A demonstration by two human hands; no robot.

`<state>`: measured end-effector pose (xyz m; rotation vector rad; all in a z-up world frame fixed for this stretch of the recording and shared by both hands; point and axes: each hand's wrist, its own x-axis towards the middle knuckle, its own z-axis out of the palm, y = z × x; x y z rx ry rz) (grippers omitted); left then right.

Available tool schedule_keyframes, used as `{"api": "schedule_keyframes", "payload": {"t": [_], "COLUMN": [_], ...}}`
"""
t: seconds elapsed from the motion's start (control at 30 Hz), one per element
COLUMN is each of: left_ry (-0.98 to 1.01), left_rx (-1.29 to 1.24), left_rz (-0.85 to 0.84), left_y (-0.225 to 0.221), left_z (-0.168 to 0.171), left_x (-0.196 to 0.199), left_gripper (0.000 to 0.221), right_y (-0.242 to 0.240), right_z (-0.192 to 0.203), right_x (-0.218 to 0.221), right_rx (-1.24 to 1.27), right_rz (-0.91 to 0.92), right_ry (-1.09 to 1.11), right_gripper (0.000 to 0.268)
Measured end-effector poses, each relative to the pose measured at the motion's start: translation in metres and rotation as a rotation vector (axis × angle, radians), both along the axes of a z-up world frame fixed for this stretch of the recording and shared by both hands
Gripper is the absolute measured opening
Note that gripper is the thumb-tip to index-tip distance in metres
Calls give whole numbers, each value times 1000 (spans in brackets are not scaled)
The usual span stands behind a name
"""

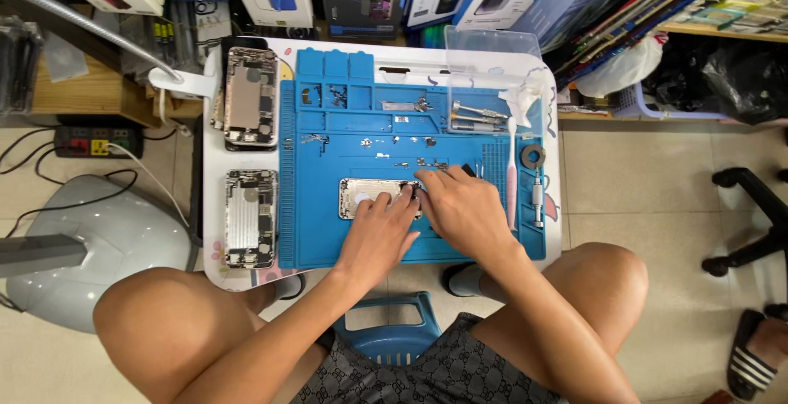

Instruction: The person disassembles and reassembles a smartphone on a blue anti-static mat, using a screwdriver and tweezers to remove and install screws and small components. The person handles the phone chassis, battery, and internal connectors while organizing parts on the mat.

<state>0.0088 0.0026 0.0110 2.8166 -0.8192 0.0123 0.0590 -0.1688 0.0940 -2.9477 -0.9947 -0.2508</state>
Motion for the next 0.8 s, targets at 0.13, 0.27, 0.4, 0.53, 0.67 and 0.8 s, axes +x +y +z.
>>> {"api": "schedule_keyframes", "payload": {"t": [0.13,0.27,0.4,0.53,0.67,0.8], "left_ry": [18,-16,-39,-36,-12,-31], "left_rx": [-35,-68,-91,-135,-158,-151], "left_rz": [-4,14,18,23,22,17], "left_y": [2,2,1,2,6,2], "left_z": [1,-5,-16,-5,-3,-6], "left_x": [0,-3,-3,-4,-3,-3], "left_gripper": [46,45,49,46,43,42], "right_y": [-1,2,4,-5,-14,-44], "right_z": [-4,-12,-11,-16,-1,-10], "right_x": [1,0,-2,1,4,4], "right_rx": [12,-1,4,28,135,400], "right_rz": [10,-29,-95,-89,-10,-99], "right_ry": [16,6,3,-70,-5,94], "right_gripper": [8,7,8,11,15,21]}}
